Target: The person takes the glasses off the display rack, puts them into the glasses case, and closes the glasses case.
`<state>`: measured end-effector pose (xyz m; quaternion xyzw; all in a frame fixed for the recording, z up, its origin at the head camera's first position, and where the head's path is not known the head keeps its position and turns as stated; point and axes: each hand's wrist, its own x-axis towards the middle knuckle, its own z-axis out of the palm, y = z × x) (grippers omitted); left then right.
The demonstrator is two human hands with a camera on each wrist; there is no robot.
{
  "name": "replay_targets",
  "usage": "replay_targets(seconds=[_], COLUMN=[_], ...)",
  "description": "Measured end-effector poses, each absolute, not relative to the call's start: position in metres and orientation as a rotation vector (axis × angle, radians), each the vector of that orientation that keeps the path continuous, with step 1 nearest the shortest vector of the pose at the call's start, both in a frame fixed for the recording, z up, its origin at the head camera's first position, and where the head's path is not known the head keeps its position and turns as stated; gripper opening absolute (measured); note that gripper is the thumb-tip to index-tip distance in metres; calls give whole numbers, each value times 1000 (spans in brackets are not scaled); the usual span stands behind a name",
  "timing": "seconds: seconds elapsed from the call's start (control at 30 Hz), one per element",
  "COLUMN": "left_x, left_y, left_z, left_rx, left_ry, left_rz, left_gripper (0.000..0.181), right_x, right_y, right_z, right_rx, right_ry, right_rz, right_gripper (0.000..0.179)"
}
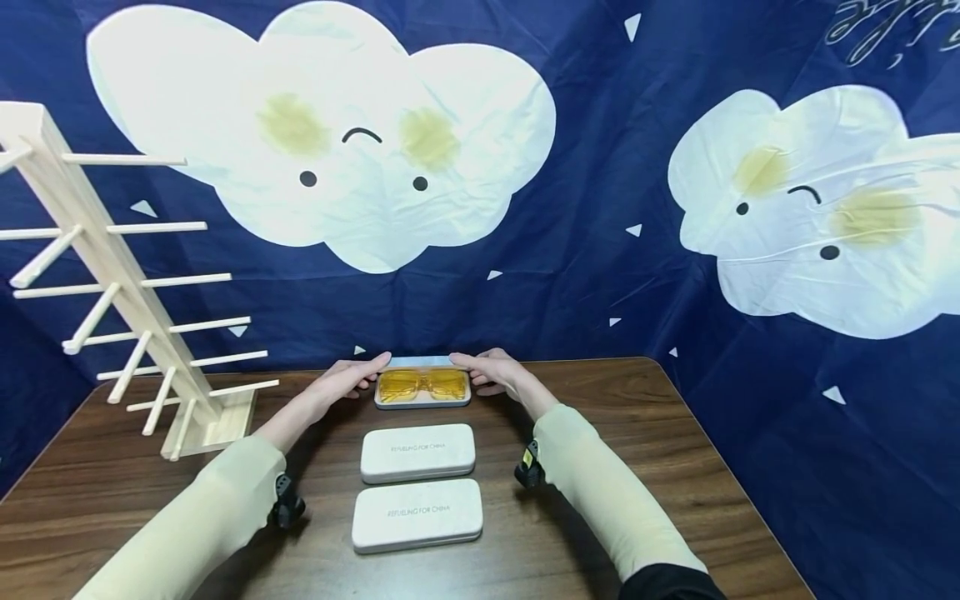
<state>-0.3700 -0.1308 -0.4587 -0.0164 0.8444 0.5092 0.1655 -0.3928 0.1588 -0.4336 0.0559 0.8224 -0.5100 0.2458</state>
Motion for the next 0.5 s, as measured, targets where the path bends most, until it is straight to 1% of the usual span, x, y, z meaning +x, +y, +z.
replay_targets(seconds=[0.17, 0.3, 0.4, 0.5], left_x=[-369, -368, -366, -365], left_y=[-132, -132, -132, -133], left_z=[-461, -463, -463, -464], left_rx=[-4, 30, 58, 107], left_ry=[2387, 2387, 2386, 2415], left_rz=[1474, 1475, 1477, 1456], left_gripper=[76, 71, 69, 72], right_x=[-391, -391, -390, -389], right_y=[161, 162, 163, 164], right_z=[-435, -436, -438, -438], right_rx=[124, 103, 81, 65], right_ry=[2238, 2240, 2240, 2236], right_rz=[-1397, -1388, -1381, -1382], right_gripper=[87, 86, 82, 74])
